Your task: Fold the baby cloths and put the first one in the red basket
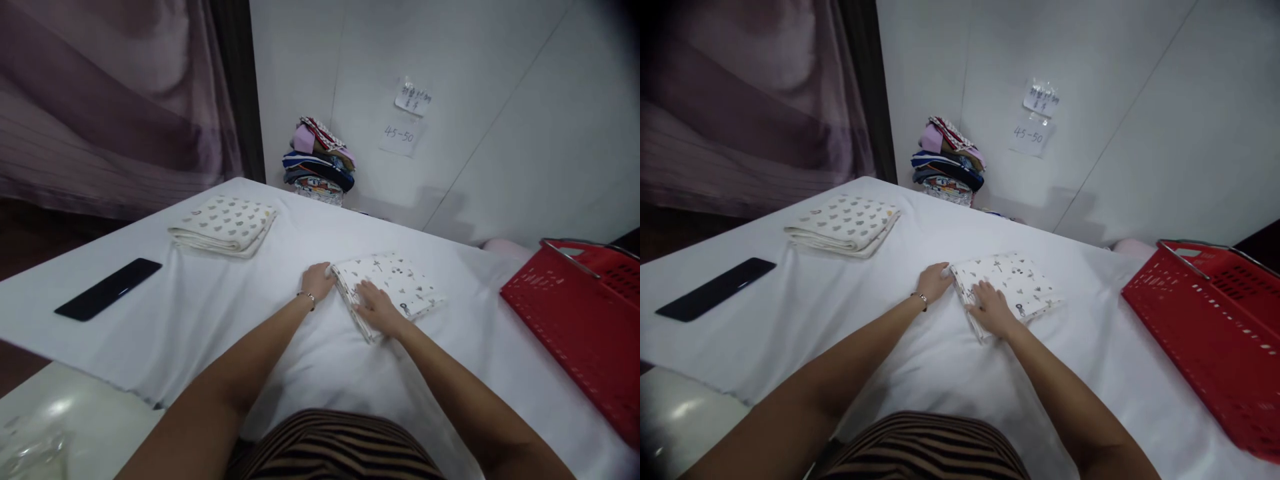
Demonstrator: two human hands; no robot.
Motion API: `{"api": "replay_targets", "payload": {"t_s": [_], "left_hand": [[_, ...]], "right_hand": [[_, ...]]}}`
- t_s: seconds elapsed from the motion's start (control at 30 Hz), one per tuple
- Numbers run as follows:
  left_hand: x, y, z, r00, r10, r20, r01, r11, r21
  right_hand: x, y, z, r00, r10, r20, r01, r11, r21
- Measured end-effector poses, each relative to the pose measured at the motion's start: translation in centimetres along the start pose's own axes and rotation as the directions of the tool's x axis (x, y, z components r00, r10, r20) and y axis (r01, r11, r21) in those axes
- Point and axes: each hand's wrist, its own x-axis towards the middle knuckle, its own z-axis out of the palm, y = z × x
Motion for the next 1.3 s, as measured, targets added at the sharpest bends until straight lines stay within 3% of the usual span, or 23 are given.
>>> {"api": "replay_targets", "payload": {"t_s": [0.2,0.47,0.63,0.83,1.03,1.3], "left_hand": [[1.3,0.1,1.1,0.999,0.008,0.049,-0.006,1.0,-0.024],[2.5,-0.5,0.8,0.997,0.044,0.059,-0.04,0.997,-0.07],[2.9,-0.7,0.9,0.998,0.021,0.059,-0.016,0.996,-0.089],[3.3,-1.9,-0.2,0.98,0.106,0.168,-0.072,0.978,-0.195],[4.5,-2.2,-1.0,0.965,0.165,0.203,-0.114,0.964,-0.24],[5.6,-2.0,-1.8,0.914,0.316,0.255,-0.294,0.948,-0.122]], "right_hand": [[-0.8,-0.5,1.0,0.999,-0.014,0.043,0.021,0.987,-0.16],[-1.1,-0.4,1.4,0.998,-0.047,0.034,0.054,0.971,-0.235],[-1.4,-0.6,1.4,0.997,-0.075,0.018,0.077,0.966,-0.248],[-1.3,-0.7,1.0,0.998,-0.059,-0.025,0.054,0.988,-0.146],[2.2,-2.0,-1.0,0.978,-0.03,-0.204,0.036,0.999,0.024],[7.6,-4.4,-1.9,0.989,0.133,-0.059,-0.141,0.979,-0.147]]}}
